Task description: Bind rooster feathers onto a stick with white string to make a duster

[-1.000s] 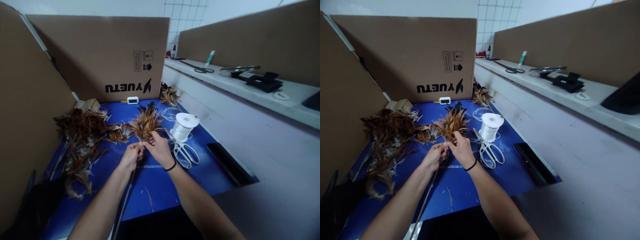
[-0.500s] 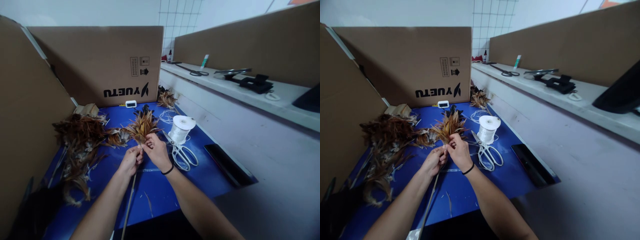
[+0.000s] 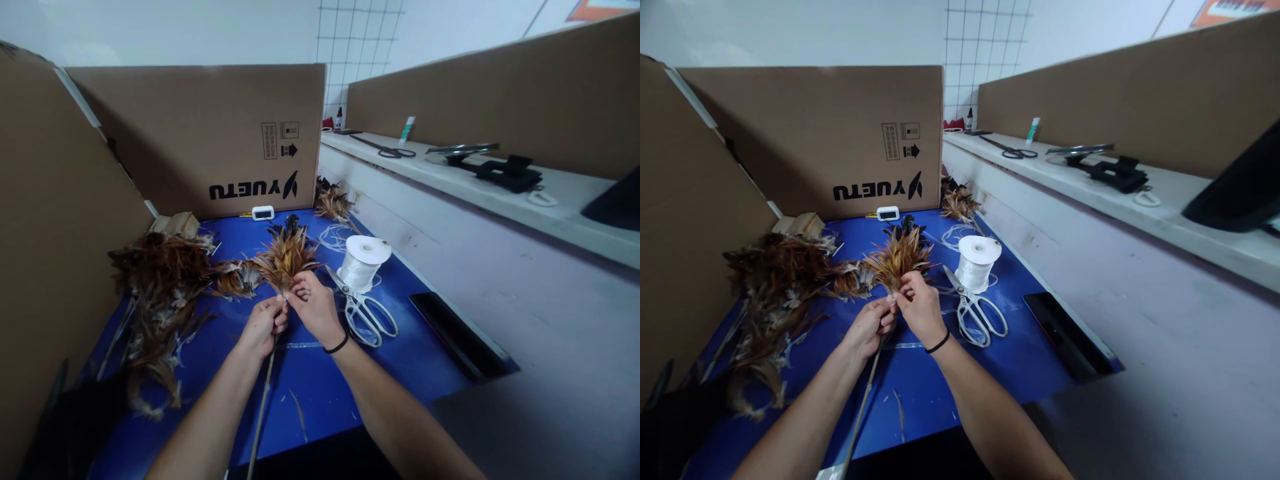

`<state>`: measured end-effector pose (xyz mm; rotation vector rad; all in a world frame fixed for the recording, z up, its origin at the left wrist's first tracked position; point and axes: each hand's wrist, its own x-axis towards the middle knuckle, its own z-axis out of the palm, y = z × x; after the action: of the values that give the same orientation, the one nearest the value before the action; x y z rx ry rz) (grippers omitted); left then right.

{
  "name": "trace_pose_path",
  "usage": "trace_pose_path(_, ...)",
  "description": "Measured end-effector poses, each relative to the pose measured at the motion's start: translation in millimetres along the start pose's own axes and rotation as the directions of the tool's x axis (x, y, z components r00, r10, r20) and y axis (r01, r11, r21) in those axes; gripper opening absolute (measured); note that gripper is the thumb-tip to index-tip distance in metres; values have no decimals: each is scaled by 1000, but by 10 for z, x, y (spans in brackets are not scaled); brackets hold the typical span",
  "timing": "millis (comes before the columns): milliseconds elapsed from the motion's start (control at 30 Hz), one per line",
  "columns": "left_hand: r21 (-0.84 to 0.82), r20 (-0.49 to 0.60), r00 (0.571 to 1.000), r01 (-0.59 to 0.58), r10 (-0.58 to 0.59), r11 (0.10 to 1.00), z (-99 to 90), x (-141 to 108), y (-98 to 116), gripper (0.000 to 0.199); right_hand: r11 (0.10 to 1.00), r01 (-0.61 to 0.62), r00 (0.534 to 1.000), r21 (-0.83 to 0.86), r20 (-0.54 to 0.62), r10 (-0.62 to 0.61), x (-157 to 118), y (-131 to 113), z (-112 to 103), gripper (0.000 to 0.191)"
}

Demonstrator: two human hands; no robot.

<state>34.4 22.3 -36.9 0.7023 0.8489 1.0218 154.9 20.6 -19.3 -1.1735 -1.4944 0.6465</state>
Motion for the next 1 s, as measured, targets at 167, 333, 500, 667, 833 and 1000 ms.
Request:
trace_pose_path(167, -12, 3, 1000, 9, -9, 1000, 8, -3, 10, 28, 1000, -5, 1000, -11, 1, 5, 0, 9, 0, 20)
trace_pose_path(333, -40, 0, 1000, 24, -24, 999, -6, -2, 19, 29, 999, -28, 999, 20, 20, 28, 7, 28, 0, 24)
trace_pose_path(500, -69, -19, 1000, 18, -20, 997, -26, 13, 17, 29, 995, -67, 998, 78, 25, 65, 30, 55, -2, 30)
trace_pose_path(667, -95, -47, 999, 17, -21, 995, -23, 24, 30, 26, 992, -34, 997, 124, -63, 42, 47, -13, -74, 31)
trace_pose_path(833, -117, -60, 997, 35, -43, 992, 18, 7, 36, 14, 983, 167, 936, -72, -303, -181, -41, -129, -139, 12)
trace_pose_path(1000, -176, -113, 992, 33, -54, 984, 16, 39, -76, 18, 925, 361, 930, -120, -28, -366, -212, -277, 62, 6)
